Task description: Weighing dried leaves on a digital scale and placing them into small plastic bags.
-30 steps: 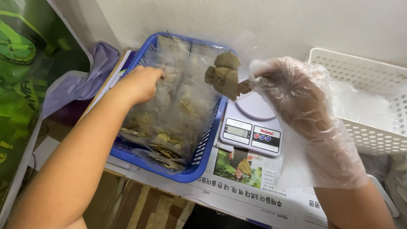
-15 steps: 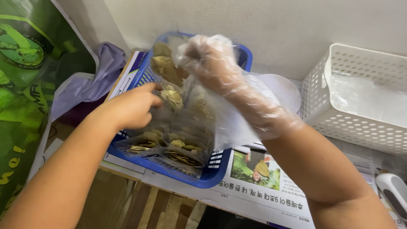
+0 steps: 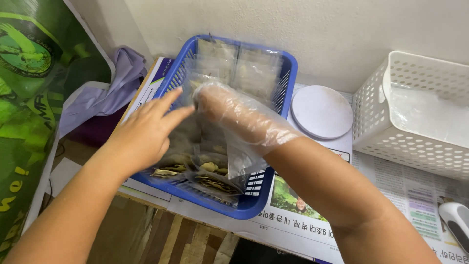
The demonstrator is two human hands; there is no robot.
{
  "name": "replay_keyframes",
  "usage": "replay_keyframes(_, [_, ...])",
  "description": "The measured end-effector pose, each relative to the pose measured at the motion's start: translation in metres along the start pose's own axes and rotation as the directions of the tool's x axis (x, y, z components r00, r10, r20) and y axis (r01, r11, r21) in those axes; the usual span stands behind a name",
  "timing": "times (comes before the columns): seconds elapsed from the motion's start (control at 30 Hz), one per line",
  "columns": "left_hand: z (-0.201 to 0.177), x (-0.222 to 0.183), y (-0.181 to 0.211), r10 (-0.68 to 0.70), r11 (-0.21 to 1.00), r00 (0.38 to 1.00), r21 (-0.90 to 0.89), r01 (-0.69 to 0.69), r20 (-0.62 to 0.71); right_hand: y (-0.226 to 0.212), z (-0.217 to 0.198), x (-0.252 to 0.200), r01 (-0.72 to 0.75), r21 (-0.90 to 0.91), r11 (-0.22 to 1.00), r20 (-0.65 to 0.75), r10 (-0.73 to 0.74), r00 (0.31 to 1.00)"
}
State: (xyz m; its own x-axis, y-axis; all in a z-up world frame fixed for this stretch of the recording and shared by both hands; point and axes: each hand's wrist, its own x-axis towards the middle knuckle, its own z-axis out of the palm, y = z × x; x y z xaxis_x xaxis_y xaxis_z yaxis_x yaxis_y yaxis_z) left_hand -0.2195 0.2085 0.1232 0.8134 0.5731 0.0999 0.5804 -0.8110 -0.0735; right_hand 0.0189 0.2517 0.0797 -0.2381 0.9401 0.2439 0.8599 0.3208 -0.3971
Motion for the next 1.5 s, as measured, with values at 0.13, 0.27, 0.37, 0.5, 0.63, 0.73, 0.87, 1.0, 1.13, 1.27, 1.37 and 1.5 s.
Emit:
replay_keyframes(0.13, [0.021,0.016,-0.016,-0.071,0.997,0.994,-0.004,0.071,-0.089,0.010,-0.013,-0.004,0.061,-0.111,0.992,0.095,-0.050,0.994])
replay_keyframes(0.27, [0.019,0.027,-0.013,-0.085,0.996,0.981,-0.046,0.079,-0.172,0.003,-0.082,-0.029,-0.039,-0.287,0.957,-0.131,0.001,0.991])
replay_keyframes(0.37, [-0.003,0.029,0.014,-0.053,0.995,0.978,-0.095,0.034,-0.202,-0.004,-0.133,-0.081,-0.075,-0.438,0.896,-0.133,0.018,0.991])
replay_keyframes(0.5, [-0.026,0.029,0.066,0.067,0.992,0.949,-0.078,-0.095,-0.307,-0.023,-0.181,-0.186,-0.025,-0.161,0.987,-0.148,0.001,0.989])
replay_keyframes(0.63, [-0.054,0.008,0.158,0.129,0.974,0.896,-0.117,-0.196,-0.426,-0.021,-0.179,-0.247,-0.301,-0.088,0.950,0.192,0.313,0.930])
replay_keyframes(0.73, [-0.037,-0.008,0.210,0.273,0.860,0.779,-0.221,-0.461,-0.564,-0.008,-0.140,-0.278,-0.850,0.221,0.477,0.453,0.722,0.523])
replay_keyframes(0.87, [0.009,-0.005,0.268,0.341,0.754,0.741,-0.302,-0.583,-0.579,0.069,0.008,-0.331,-0.138,0.147,0.979,0.142,0.117,0.983])
replay_keyframes(1.0, [0.035,0.017,0.303,0.263,0.790,0.841,-0.394,-0.470,-0.473,0.084,0.018,-0.380,-0.207,0.116,0.971,0.000,0.209,0.978])
replay_keyframes(1.13, [0.045,0.039,0.315,0.197,0.797,0.856,-0.430,-0.424,-0.478,0.046,-0.082,-0.390,-0.576,0.245,0.780,0.014,0.591,0.806])
replay_keyframes(1.27, [0.051,0.054,0.315,0.103,0.779,0.861,-0.498,-0.382,-0.498,-0.003,-0.173,-0.396,-0.813,0.370,0.449,0.121,0.845,0.521])
replay_keyframes(1.37, [0.056,0.063,0.313,0.085,0.779,0.864,-0.508,-0.368,-0.496,-0.020,-0.207,-0.399,-0.896,0.414,0.158,0.226,0.936,0.270])
replay_keyframes(1.5, [0.040,0.080,0.326,0.084,0.788,0.855,-0.491,-0.371,-0.511,0.085,-0.206,-0.540,-0.732,-0.655,0.185,-0.728,0.106,0.678])
